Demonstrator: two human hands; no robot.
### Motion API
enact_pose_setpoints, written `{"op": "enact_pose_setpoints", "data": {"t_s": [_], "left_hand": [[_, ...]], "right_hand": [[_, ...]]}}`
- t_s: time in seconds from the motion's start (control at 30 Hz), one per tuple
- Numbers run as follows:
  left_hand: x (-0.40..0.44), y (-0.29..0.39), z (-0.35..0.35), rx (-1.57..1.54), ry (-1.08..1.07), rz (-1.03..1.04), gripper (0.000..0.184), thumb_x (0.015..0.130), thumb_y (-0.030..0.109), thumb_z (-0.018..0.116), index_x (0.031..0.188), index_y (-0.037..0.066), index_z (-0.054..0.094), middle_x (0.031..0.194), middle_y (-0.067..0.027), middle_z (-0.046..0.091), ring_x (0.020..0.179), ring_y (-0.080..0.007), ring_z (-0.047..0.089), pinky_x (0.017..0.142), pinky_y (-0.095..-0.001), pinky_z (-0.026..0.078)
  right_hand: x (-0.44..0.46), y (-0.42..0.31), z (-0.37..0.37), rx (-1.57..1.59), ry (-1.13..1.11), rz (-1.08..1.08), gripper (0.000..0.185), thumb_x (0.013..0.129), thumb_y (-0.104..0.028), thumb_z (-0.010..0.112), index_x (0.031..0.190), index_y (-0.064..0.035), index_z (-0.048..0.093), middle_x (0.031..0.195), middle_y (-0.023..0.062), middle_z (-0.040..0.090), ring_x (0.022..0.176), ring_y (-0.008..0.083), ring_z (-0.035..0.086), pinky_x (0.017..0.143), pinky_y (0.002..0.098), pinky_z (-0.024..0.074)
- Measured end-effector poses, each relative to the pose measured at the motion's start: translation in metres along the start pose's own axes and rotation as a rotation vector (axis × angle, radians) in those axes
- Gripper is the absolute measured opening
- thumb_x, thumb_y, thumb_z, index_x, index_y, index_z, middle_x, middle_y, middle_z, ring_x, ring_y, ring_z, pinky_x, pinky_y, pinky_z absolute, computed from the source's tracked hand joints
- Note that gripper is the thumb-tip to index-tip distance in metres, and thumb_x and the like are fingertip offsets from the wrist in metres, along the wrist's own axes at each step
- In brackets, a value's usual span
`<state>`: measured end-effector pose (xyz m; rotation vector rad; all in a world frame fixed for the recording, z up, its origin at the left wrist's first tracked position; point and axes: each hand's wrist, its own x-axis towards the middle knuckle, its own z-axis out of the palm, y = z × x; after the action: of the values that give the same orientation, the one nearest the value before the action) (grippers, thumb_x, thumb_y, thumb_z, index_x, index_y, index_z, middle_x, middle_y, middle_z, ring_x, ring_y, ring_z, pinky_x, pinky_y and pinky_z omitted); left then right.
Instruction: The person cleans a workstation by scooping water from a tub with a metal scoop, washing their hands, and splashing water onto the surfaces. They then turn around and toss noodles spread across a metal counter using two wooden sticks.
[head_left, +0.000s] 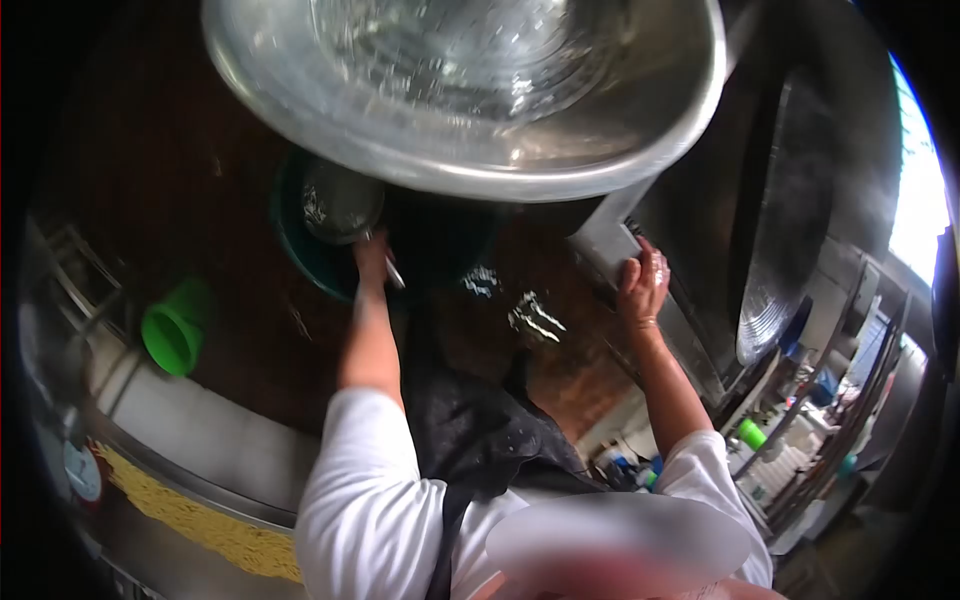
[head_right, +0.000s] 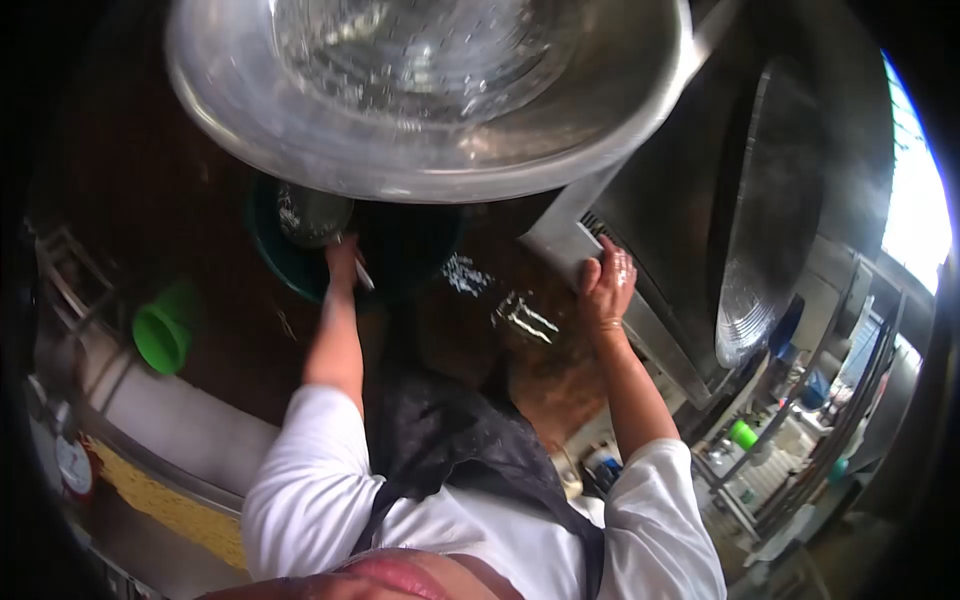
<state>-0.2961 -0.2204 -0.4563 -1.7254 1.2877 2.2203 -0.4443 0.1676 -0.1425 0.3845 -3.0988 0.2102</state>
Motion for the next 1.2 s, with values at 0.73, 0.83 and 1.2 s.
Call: {"op": "enact_pose_setpoints", "data": {"t_s": [0.73,0.83,1.2], "left_hand": [[-0.473,0.555,0.104,0.961,-0.267,0.718,0.018,0.085,0.019,0.069,0.084,0.008,0.055,0.055,0.0001,0.052,0.041,-0.0112,0.050,0.039,-0.0275,0.044],[-0.459,0.606,0.192,1.082,-0.247,0.779,0.016,0.086,0.020,0.069,0.085,0.007,0.058,0.055,-0.0002,0.054,0.041,-0.0115,0.051,0.041,-0.0277,0.045],[-0.411,0.669,0.343,0.767,-0.545,0.496,0.013,0.091,0.014,0.060,0.085,0.005,0.053,0.066,-0.0032,0.055,0.049,-0.0086,0.052,0.041,-0.0239,0.050]], "right_hand": [[-0.010,0.003,-0.041,0.203,0.067,0.071,0.039,0.089,-0.034,0.062,0.116,-0.0057,0.062,0.104,0.0146,0.063,0.103,0.0331,0.058,0.092,0.0466,0.0449],[-0.008,0.008,-0.039,0.216,0.085,0.070,0.039,0.089,-0.036,0.062,0.114,-0.0061,0.063,0.101,0.0145,0.063,0.102,0.0327,0.059,0.090,0.0460,0.0455],[-0.009,0.011,-0.038,0.223,0.052,0.080,0.037,0.089,-0.037,0.062,0.111,-0.0074,0.063,0.099,0.0136,0.063,0.100,0.0313,0.059,0.088,0.0443,0.0456]]}}
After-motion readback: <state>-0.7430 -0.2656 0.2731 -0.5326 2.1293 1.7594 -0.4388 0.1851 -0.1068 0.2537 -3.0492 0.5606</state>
